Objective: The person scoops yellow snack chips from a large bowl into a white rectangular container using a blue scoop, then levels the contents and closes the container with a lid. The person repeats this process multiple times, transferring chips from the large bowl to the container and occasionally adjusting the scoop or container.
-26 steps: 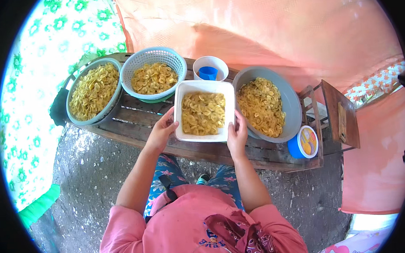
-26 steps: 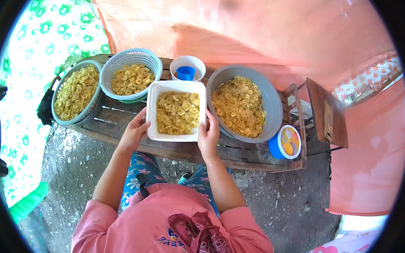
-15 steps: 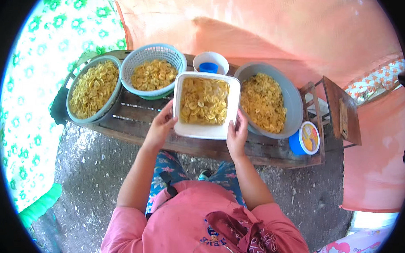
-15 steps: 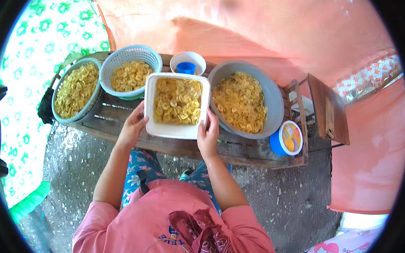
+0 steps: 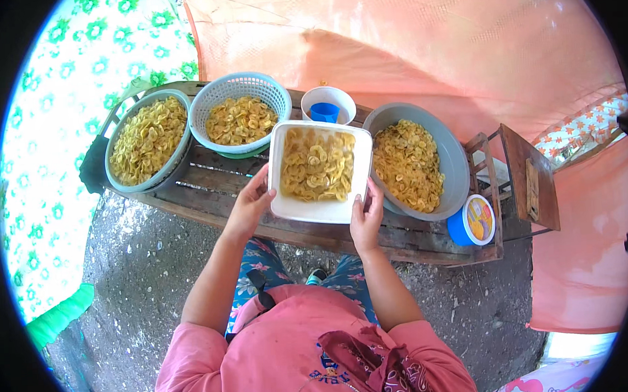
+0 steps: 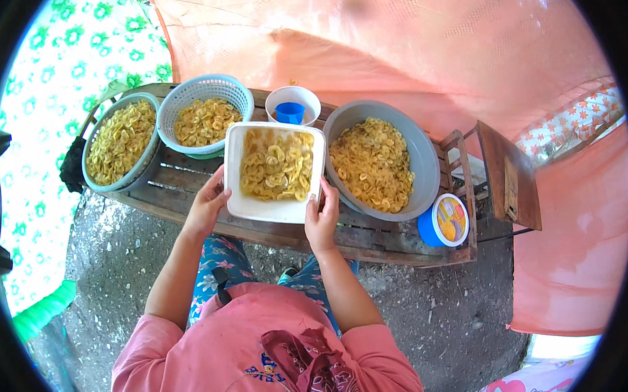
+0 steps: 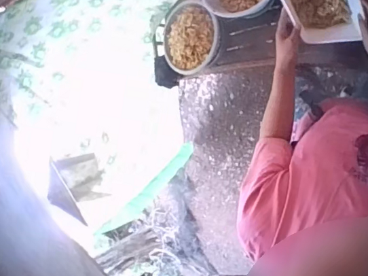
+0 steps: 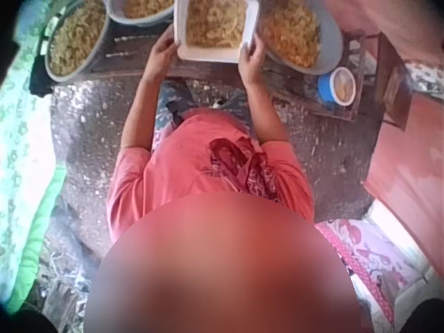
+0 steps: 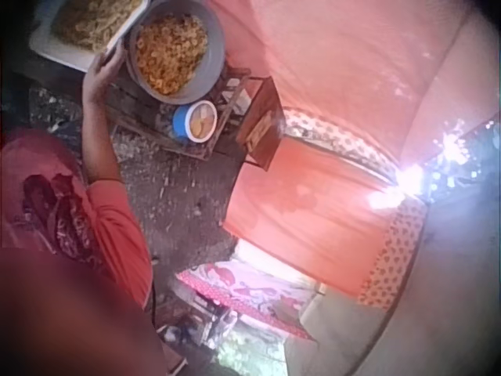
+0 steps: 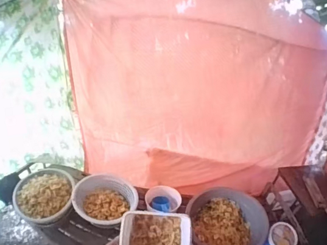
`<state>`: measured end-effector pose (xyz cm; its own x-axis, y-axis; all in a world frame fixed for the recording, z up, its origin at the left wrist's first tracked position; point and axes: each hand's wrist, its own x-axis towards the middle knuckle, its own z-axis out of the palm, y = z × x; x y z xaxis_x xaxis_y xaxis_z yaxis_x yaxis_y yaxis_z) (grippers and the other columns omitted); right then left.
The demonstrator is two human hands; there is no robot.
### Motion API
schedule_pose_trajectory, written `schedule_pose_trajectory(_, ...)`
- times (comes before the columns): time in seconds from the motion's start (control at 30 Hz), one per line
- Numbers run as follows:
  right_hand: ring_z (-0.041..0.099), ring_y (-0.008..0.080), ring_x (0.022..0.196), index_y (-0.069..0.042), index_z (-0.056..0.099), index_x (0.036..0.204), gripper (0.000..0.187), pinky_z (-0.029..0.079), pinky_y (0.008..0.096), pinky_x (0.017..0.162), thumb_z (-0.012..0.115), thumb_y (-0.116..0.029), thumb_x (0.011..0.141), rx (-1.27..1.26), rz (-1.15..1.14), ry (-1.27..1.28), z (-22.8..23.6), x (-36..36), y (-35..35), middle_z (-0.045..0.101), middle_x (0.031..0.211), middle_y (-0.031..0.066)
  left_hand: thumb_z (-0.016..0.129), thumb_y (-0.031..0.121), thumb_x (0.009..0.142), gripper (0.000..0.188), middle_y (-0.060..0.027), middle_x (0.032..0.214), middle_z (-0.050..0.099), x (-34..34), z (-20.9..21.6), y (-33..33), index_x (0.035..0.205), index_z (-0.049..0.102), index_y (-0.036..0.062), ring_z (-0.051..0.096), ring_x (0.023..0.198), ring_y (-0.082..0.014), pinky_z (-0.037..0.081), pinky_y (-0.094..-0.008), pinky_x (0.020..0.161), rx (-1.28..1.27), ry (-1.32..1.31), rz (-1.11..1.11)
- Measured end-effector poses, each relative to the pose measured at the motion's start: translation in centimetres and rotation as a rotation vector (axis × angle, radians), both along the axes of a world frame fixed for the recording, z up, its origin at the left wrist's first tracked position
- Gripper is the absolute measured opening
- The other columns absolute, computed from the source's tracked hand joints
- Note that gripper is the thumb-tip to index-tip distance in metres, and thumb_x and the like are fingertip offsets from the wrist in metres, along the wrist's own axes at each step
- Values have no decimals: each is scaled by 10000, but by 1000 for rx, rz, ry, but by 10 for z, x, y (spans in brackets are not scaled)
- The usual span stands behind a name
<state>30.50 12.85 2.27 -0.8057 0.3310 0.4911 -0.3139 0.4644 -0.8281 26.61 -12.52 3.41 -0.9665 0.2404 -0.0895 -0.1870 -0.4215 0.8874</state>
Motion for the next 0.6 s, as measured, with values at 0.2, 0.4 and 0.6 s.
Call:
schedule_pose_trajectory(0.2, 516, 111, 766, -48, 472, 1311, 461, 441, 262, 706, 537, 40, 863, -100, 53, 0, 3, -5, 1, 574, 893, 35, 586, 36, 913, 572, -38, 1122, 599, -2, -1, -1, 1441, 367, 20, 552, 1005, -112, 435, -261, 916, -56, -82, -30)
schedule_pose_trajectory(0.4, 542, 126, 840, -25, 477, 1296, 428, 452, 270, 754, 524, 27, 874, -26, 24, -267, 6, -3, 1, 574, 1001, 61, 580, 8, 910, 581, -28, 1112, 591, -2, -5, 0, 1450, 369, 56, 555, 999, -108, 447, -262, 906, 54, -129, -72)
schedule_pose_trajectory(0.6, 546, 119, 885, -15, 464, 1308, 438, 454, 265, 782, 509, 46, 876, -5, 21, -355, 7, -3, 3, 570, 1047, 68, 594, 3, 902, 603, -23, 1094, 590, -2, -2, 1, 1455, 367, 76, 553, 1009, -112, 450, -266, 897, 26, -104, -45)
